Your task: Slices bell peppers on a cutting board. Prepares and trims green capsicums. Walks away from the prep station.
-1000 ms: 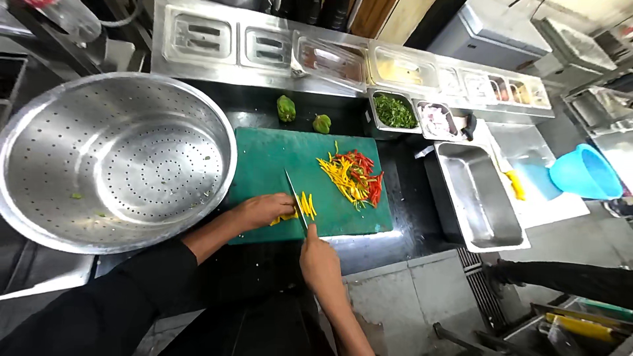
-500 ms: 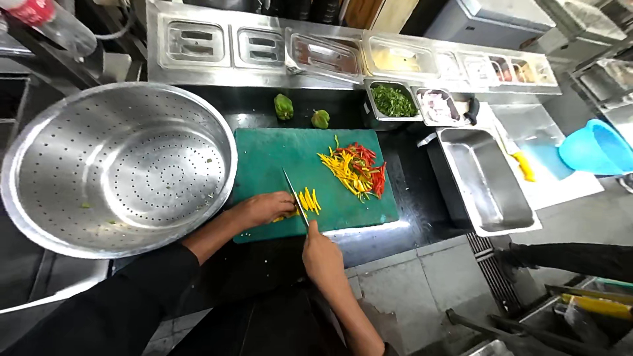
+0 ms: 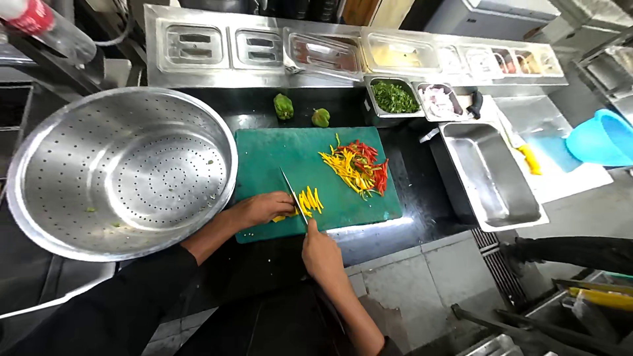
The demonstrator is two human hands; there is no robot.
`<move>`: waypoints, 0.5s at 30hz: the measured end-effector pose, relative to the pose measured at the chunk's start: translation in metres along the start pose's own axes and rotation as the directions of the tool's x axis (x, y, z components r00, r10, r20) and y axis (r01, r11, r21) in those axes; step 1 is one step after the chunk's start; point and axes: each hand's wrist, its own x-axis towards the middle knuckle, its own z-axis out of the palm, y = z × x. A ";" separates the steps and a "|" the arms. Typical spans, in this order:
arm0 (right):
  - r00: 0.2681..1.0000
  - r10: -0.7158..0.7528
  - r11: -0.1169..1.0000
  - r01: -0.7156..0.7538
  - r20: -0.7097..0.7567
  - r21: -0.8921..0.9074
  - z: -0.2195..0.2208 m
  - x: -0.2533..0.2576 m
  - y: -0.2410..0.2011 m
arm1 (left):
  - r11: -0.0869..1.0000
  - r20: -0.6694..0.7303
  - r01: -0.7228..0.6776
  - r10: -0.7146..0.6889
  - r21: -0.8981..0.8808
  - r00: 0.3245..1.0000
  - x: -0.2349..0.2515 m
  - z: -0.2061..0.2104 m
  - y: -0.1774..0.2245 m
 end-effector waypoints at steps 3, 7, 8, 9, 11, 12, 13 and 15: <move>1.000 -0.005 1.000 0.005 -0.026 0.017 0.003 0.008 -0.003 | 1.000 0.007 0.017 -0.017 0.018 1.000 -0.003 0.002 0.004; 1.000 -0.015 1.000 0.015 0.005 -0.009 -0.002 -0.001 -0.005 | 0.989 -0.046 0.033 -0.026 0.145 0.999 -0.009 0.008 0.004; 1.000 -0.012 1.000 0.012 -0.001 -0.009 0.004 0.002 -0.006 | 0.990 -0.045 0.060 -0.055 0.130 0.997 -0.011 0.010 0.006; 1.000 -0.013 1.000 0.013 -0.021 -0.012 0.006 0.006 -0.008 | 0.990 -0.040 0.076 -0.071 0.117 0.997 -0.011 0.010 0.006; 0.999 -0.023 1.000 0.022 -0.036 -0.019 0.007 0.006 -0.008 | 0.992 -0.037 0.070 -0.066 0.106 0.997 -0.011 0.011 0.006; 0.999 -0.023 0.999 0.022 -0.027 -0.027 0.004 0.001 -0.007 | 0.993 -0.037 0.059 -0.056 0.103 0.998 -0.012 0.012 0.007; 1.000 -0.019 0.999 0.019 -0.011 -0.033 -0.001 -0.001 -0.008 | 0.993 -0.046 0.049 -0.044 0.108 0.998 -0.011 0.010 0.004; 1.000 -0.005 1.000 0.005 0.004 -0.024 0.003 0.001 -0.009 | 0.995 -0.078 0.048 -0.041 0.087 0.996 -0.014 0.010 0.005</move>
